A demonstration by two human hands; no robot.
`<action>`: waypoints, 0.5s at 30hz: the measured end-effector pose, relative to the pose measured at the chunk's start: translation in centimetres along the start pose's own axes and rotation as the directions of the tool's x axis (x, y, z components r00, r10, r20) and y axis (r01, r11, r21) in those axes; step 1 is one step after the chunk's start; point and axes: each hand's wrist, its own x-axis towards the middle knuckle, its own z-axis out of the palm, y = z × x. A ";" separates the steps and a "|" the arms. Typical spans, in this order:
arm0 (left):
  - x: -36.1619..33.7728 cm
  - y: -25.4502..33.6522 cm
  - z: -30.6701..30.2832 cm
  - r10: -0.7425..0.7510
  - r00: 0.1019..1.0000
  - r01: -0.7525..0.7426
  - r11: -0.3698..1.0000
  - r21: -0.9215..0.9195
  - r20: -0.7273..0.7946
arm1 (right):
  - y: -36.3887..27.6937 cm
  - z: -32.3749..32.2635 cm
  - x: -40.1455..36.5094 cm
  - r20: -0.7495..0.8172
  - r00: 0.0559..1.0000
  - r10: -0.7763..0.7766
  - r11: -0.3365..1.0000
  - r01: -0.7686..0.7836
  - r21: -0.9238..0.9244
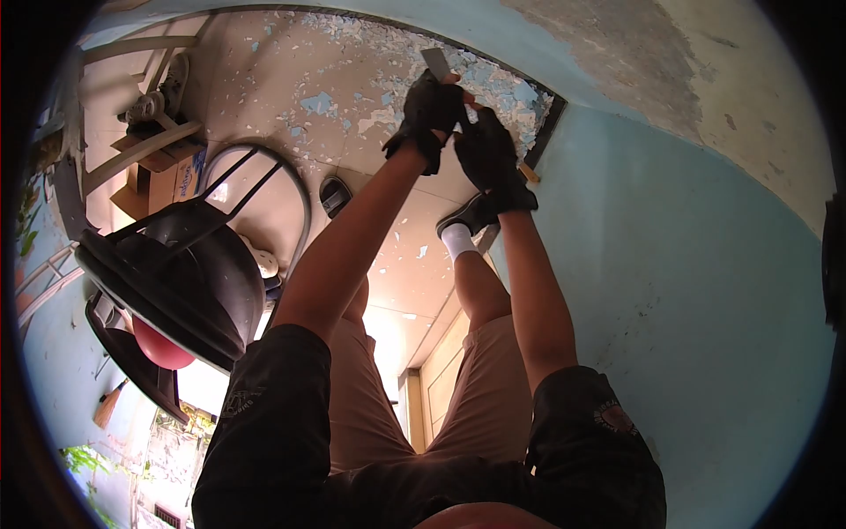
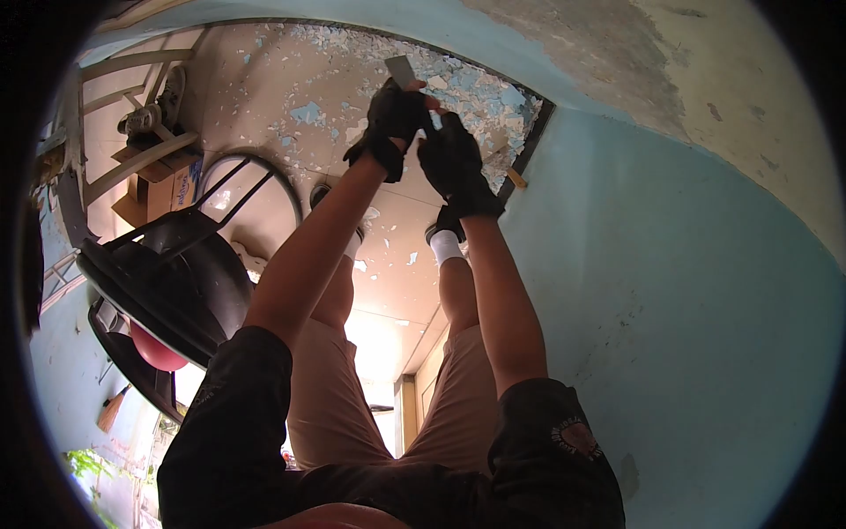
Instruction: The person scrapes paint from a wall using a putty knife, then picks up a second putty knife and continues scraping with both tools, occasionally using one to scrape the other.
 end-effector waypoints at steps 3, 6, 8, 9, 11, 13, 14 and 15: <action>0.4 -3.2 2.9 0.004 0.995 0.027 0.951 -0.308 0.100 | -0.6 -3.9 -1.0 0.015 0.958 0.285 0.935 -0.282 0.215; 0.0 -2.8 7.4 -0.178 0.956 0.257 0.892 -0.372 0.232 | 2.0 -6.5 -1.5 -0.015 0.987 0.158 0.987 -0.157 0.042; 0.5 -4.5 10.7 -0.222 0.938 0.312 0.876 -0.368 0.267 | 3.7 -8.3 -2.0 -0.018 0.965 0.261 0.943 -0.251 0.219; 3.3 -8.1 12.1 -0.042 0.976 0.068 0.991 -0.117 0.214 | 4.2 -9.1 -2.0 -0.014 0.950 0.311 0.907 -0.292 0.305; 4.6 -8.6 13.8 0.154 0.967 -0.186 0.971 0.149 0.205 | 2.0 -13.2 -1.4 0.084 0.934 0.347 0.775 -0.336 0.535; 3.8 -5.1 15.2 0.255 0.859 -0.471 0.733 0.490 0.444 | 2.2 -15.9 -0.9 0.482 0.718 0.502 0.154 -0.623 0.767; 5.3 -6.9 16.6 0.344 0.825 -0.552 0.661 0.508 0.449 | 3.0 -16.2 -0.6 0.456 0.721 0.522 0.137 -0.599 0.789; 4.6 -5.2 17.4 0.346 0.826 -0.551 0.662 0.508 0.444 | 3.1 -16.5 -0.5 0.459 0.721 0.519 0.140 -0.601 0.787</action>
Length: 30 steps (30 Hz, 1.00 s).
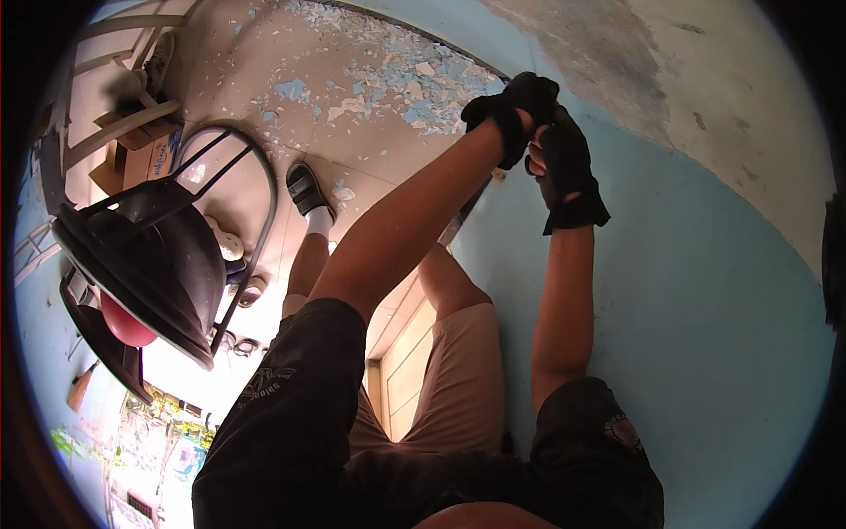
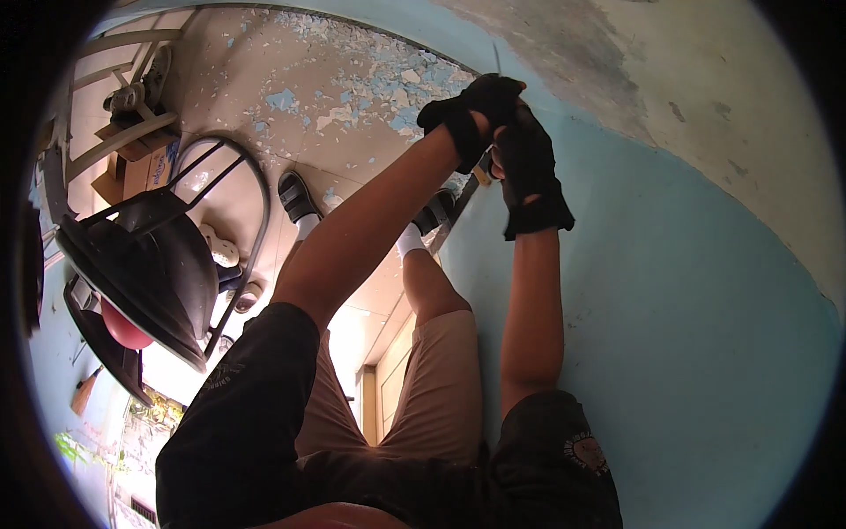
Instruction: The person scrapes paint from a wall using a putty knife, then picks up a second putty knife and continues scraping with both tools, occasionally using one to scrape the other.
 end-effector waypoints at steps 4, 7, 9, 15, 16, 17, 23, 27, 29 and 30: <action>1.6 4.9 -0.5 -0.011 0.976 -0.128 0.777 0.617 0.216 | -0.8 -0.6 0.1 -0.222 0.911 -0.348 0.834 0.193 -0.517; 1.7 3.7 0.2 0.015 0.984 -0.099 0.873 0.478 0.176 | -2.0 -1.0 0.2 -0.193 0.874 -0.446 0.741 0.240 -0.627; 2.6 2.5 -0.1 0.004 0.989 -0.054 0.942 0.330 0.151 | -2.0 -1.8 2.5 -0.172 0.886 -0.431 0.740 0.238 -0.629; 4.7 2.5 -0.9 0.014 0.973 -0.114 0.899 0.423 0.232 | -1.7 0.1 2.3 -0.261 0.843 -0.470 0.701 0.177 -0.690; 4.6 2.7 -1.2 0.038 0.954 -0.187 0.852 0.489 0.299 | -1.6 0.1 2.7 -0.259 0.844 -0.469 0.702 0.178 -0.690; 4.3 2.1 -1.2 0.003 0.972 -0.054 0.976 0.210 0.234 | -1.5 0.1 3.1 -0.269 0.837 -0.477 0.723 0.200 -0.661; 3.6 2.2 -2.2 0.100 0.966 -0.180 0.920 0.347 0.237 | 0.4 -0.3 3.7 -0.110 0.747 -0.656 0.629 0.460 -0.627; 3.9 1.1 -1.5 0.260 0.926 -0.370 0.763 0.530 0.274 | 0.0 0.2 3.4 -0.236 0.880 -0.413 0.845 0.273 -0.460; 4.3 1.4 -1.6 0.144 0.948 -0.291 0.756 0.587 0.284 | 0.2 -0.1 3.8 -0.225 0.893 -0.391 0.888 0.302 -0.346; 3.8 1.6 -1.8 0.140 0.948 -0.289 0.755 0.589 0.286 | 0.8 0.1 3.3 -0.239 0.867 -0.438 0.823 0.280 -0.495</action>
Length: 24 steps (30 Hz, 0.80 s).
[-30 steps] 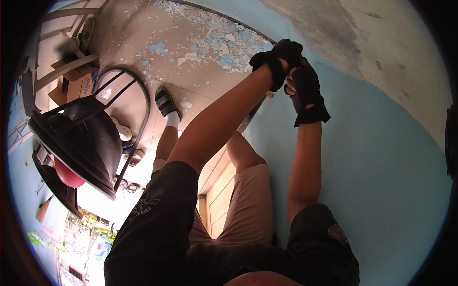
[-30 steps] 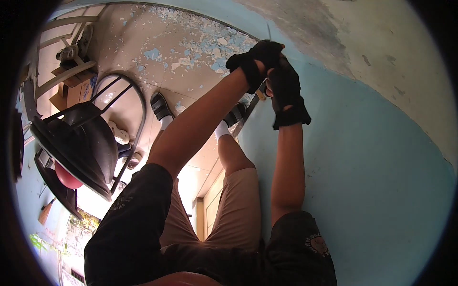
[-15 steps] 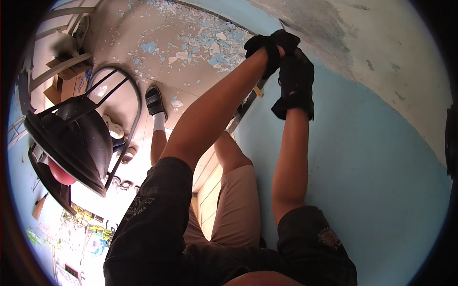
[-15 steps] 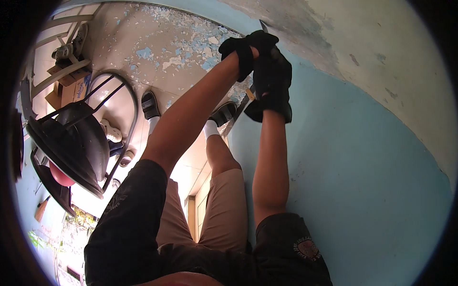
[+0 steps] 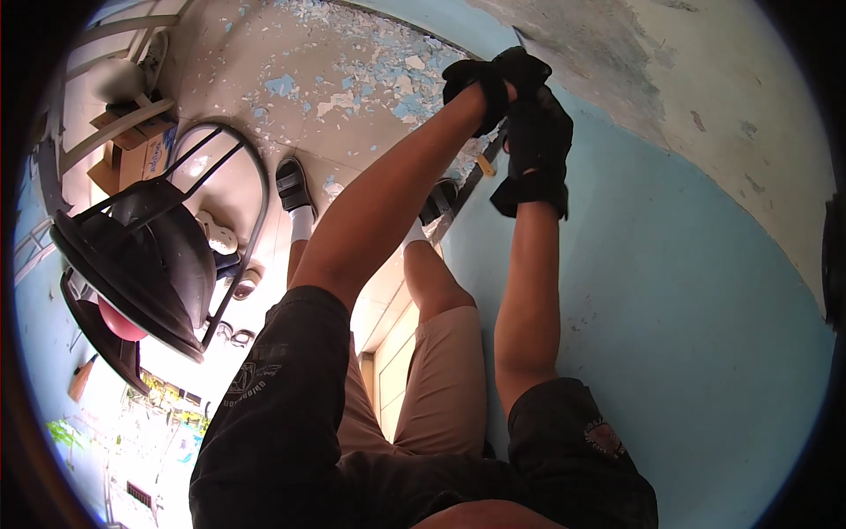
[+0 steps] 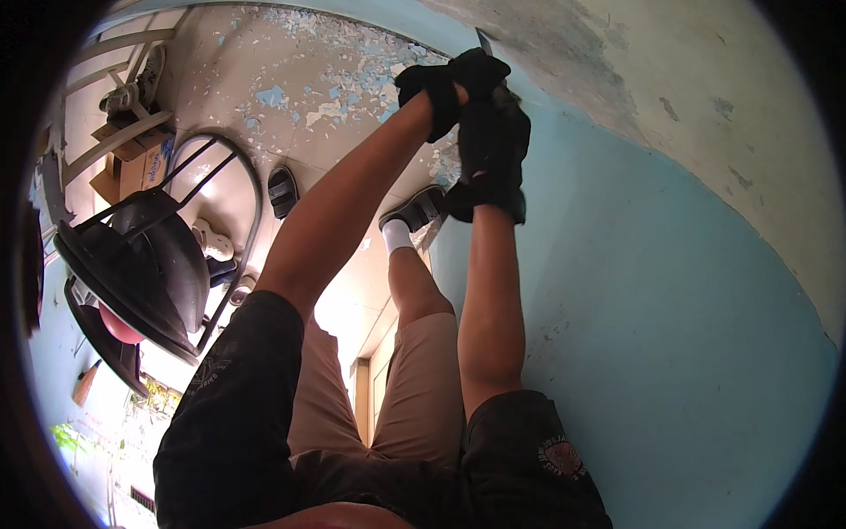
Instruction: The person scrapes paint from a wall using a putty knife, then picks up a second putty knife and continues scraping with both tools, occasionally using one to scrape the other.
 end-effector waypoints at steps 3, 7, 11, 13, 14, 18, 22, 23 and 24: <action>-1.0 0.7 -1.0 0.024 0.996 -0.040 0.978 -0.205 -0.083 | -0.9 0.5 -0.2 -0.027 1.000 0.007 1.000 -0.007 -0.020; 0.2 -2.3 1.4 0.066 0.998 -0.068 0.992 -0.104 -0.024 | 1.3 1.0 1.5 0.036 0.997 -0.065 0.996 0.067 -0.055; -1.4 1.0 -0.9 -0.059 0.998 0.029 0.802 -0.597 -0.031 | -0.3 0.2 -1.4 -0.069 0.992 -0.103 0.994 0.101 -0.032; -0.9 0.3 0.8 0.000 0.995 -0.036 0.927 -0.373 -0.097 | 0.8 0.4 -1.0 -0.084 0.988 -0.128 0.991 0.124 -0.046; -0.3 -0.2 1.6 0.089 0.983 -0.107 0.989 -0.107 -0.158 | 1.2 0.5 -0.5 -0.105 0.979 -0.173 0.984 0.168 -0.055; -0.9 -1.8 2.7 -0.060 0.985 -0.049 0.800 -0.597 -0.160 | 1.5 0.9 0.0 -0.077 0.979 -0.187 0.978 0.177 -0.111; -1.2 -3.9 2.4 0.025 0.990 -0.039 0.994 -0.101 -0.137 | 3.2 2.4 1.1 -0.042 0.994 -0.100 0.979 0.091 -0.183; -1.3 -4.4 2.8 0.073 0.994 -0.078 0.996 -0.052 -0.086 | 3.8 3.0 2.4 -0.005 0.990 -0.140 0.969 0.136 -0.204; -0.7 -5.1 2.5 0.123 0.992 -0.122 0.992 0.009 -0.041 | 2.4 2.9 2.3 -0.010 0.987 -0.161 0.968 0.156 -0.195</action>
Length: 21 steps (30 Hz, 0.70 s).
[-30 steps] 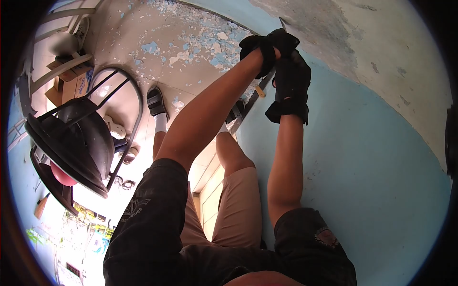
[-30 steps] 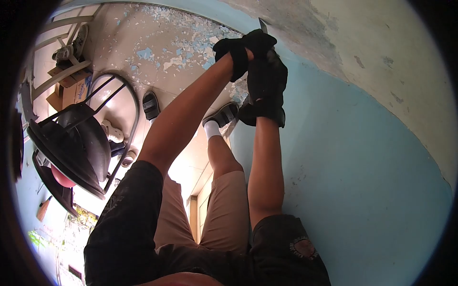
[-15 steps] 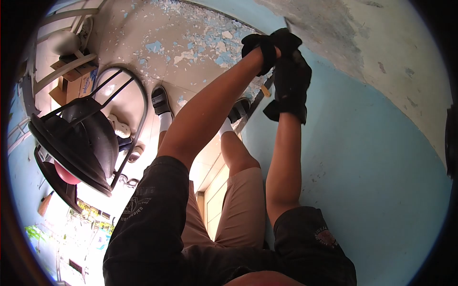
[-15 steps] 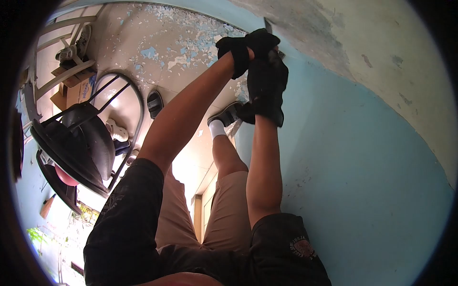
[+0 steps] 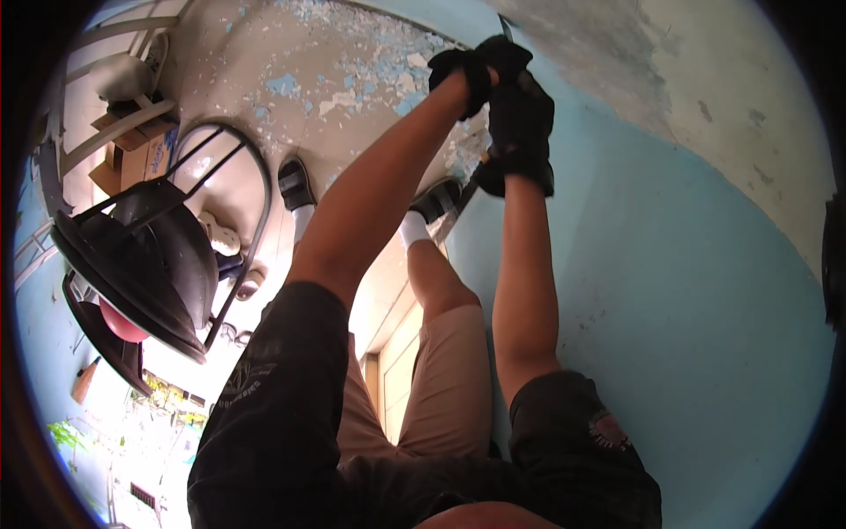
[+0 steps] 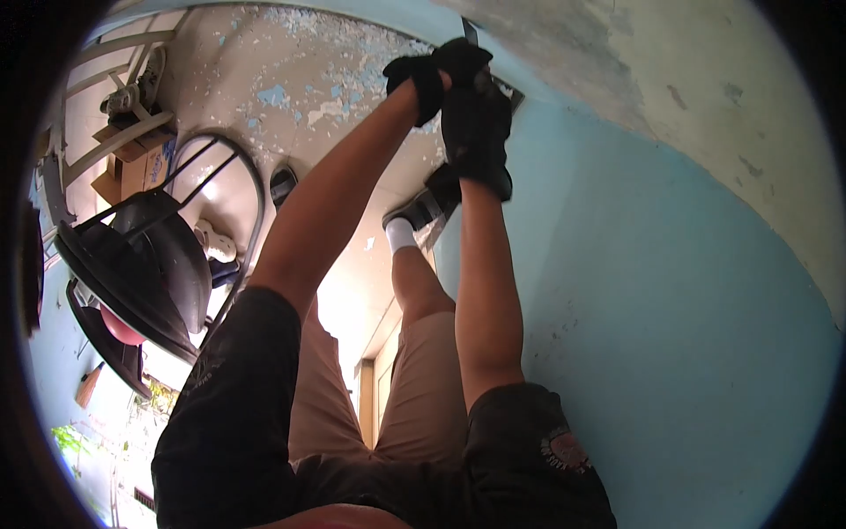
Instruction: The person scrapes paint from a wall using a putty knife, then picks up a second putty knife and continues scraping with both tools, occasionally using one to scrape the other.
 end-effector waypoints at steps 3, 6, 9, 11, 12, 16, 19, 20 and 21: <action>-0.3 2.6 -3.3 -0.114 0.993 0.112 0.991 -0.075 -0.017 | -2.1 -0.8 -1.9 -0.010 1.000 0.011 0.996 -0.010 0.091; -0.2 -0.3 -2.5 -0.150 0.988 0.150 0.989 -0.013 0.028 | 0.3 1.3 0.5 0.111 0.994 -0.004 1.000 0.006 -0.020; -0.3 -1.2 -3.0 -0.075 0.997 0.075 0.997 0.022 -0.002 | -1.6 1.6 -0.1 0.001 1.000 -0.016 0.989 0.016 0.149; -0.6 0.5 -3.8 -0.214 0.974 0.225 0.931 -0.288 0.069 | -1.2 1.2 -0.9 -0.053 0.997 -0.056 0.990 0.063 0.124; -0.6 -0.3 -3.9 -0.215 0.974 0.225 0.933 -0.281 0.066 | -1.2 1.6 -0.1 -0.052 0.997 -0.062 0.989 0.068 0.129; -0.3 -2.6 -3.5 -0.137 0.986 0.124 0.984 0.126 0.099 | -1.7 3.2 1.1 0.006 0.999 -0.051 0.999 0.051 0.008; -1.7 -2.2 -2.4 -0.176 0.983 0.140 0.898 -0.417 -0.050 | -2.8 2.3 -1.2 -0.052 0.998 -0.041 0.991 0.047 0.127; -1.6 -3.2 -2.1 -0.174 0.983 0.137 0.902 -0.409 -0.055 | -2.2 2.8 -0.2 -0.053 0.997 -0.049 0.989 0.055 0.134; -1.7 -4.0 -1.5 -0.124 0.981 0.090 0.972 -0.215 -0.152 | -0.8 3.3 1.0 0.013 0.985 -0.173 0.981 0.174 -0.082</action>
